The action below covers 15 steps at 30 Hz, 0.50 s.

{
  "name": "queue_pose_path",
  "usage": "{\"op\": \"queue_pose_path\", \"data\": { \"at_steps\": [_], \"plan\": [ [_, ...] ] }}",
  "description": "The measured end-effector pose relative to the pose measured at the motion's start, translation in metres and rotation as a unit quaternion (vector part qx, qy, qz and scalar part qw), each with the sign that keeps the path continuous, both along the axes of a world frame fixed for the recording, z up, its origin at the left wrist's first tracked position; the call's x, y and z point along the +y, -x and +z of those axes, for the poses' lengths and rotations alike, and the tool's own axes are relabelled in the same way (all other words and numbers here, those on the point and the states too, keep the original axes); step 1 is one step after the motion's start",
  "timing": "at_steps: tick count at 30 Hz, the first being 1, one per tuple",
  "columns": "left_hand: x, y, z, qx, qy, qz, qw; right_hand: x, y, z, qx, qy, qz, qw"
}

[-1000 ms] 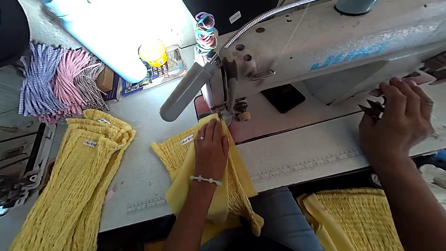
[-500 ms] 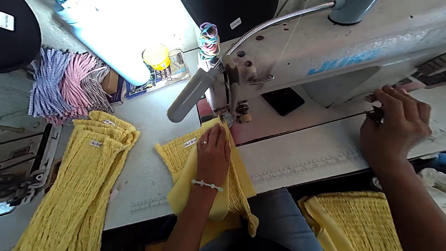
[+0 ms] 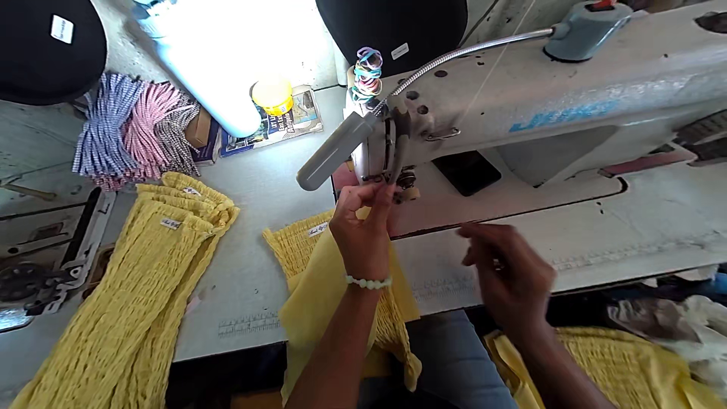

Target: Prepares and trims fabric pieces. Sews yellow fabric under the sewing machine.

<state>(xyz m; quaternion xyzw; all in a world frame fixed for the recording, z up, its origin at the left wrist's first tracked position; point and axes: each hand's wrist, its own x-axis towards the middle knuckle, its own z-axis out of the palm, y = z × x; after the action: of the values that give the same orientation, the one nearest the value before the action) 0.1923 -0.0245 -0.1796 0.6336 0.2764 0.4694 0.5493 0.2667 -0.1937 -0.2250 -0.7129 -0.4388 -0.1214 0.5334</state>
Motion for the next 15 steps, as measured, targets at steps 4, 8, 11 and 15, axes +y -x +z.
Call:
{"op": "queue_pose_path", "data": {
  "at_steps": [4,8,11,15],
  "plan": [
    [-0.005,0.029,-0.007,0.119,-0.119,-0.058,0.984,0.035,0.021,0.016,0.105,-0.018,0.088,0.990],
    [-0.022,0.065,-0.025,0.130,-0.175,-0.084,0.972,0.058,0.026,0.046,0.314,-0.023,0.178,0.932],
    [-0.021,0.072,-0.024,0.096,-0.290,-0.040,0.951,0.059,0.028,0.044,0.356,-0.085,0.202,0.908],
    [-0.014,0.061,0.014,0.110,-0.538,-0.091,0.831,0.029,0.022,0.023,0.237,-0.063,0.192,0.950]
  ]
}}
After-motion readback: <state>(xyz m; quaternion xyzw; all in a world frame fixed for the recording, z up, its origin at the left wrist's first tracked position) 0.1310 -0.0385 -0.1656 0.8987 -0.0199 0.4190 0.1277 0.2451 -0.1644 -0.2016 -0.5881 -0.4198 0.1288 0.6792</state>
